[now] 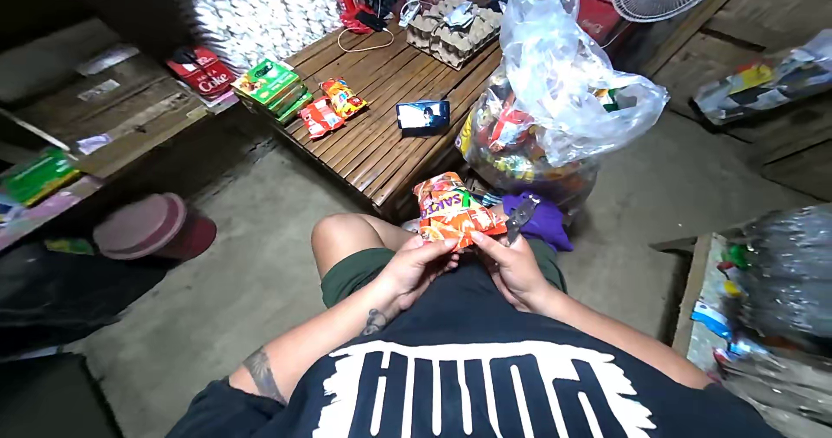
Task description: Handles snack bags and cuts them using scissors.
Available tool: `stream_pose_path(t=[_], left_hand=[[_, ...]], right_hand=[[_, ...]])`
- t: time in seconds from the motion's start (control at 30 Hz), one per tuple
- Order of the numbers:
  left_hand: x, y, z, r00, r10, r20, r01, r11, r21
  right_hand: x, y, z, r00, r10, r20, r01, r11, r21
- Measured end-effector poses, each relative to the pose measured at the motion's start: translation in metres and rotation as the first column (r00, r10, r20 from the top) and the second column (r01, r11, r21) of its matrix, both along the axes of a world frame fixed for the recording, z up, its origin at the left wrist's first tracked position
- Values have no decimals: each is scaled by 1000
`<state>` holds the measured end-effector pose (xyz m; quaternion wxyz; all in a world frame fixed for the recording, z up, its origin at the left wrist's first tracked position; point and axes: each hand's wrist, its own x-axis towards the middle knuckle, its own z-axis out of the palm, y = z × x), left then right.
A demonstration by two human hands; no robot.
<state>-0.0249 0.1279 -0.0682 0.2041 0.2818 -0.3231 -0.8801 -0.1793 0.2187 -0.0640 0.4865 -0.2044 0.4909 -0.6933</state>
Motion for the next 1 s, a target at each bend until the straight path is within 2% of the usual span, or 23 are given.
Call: stream_pose_path(t=[0.1,0.3,0.47,0.67,0.83,1.0], left_hand=[[0,4,0,999,53,-7,-54,997,-60],[1,4,4,999,53,-6,-53,998,-26],[0,4,2,997,66,-30,-68,995,-73],[0,-1,-6,992,124,-3,-124,981,-148],[0,-3,-10,968,252,-12,-249,947,-206],[0,-2,-11,929,368,-36,-364,892,-270]], right_hand=[[1,1,0,999,-16,-39,16,1000,3],[0,4,-4,996,-11,-86,9,1000,-25],[-4,5,-3,995,2,-104,-4,1000,-22],[-14,6,-6,978,162,-132,-151,985,88],[-19,7,-6,912,341,-226,-313,937,153],[-18,7,-9,866,390,-314,-363,921,142]])
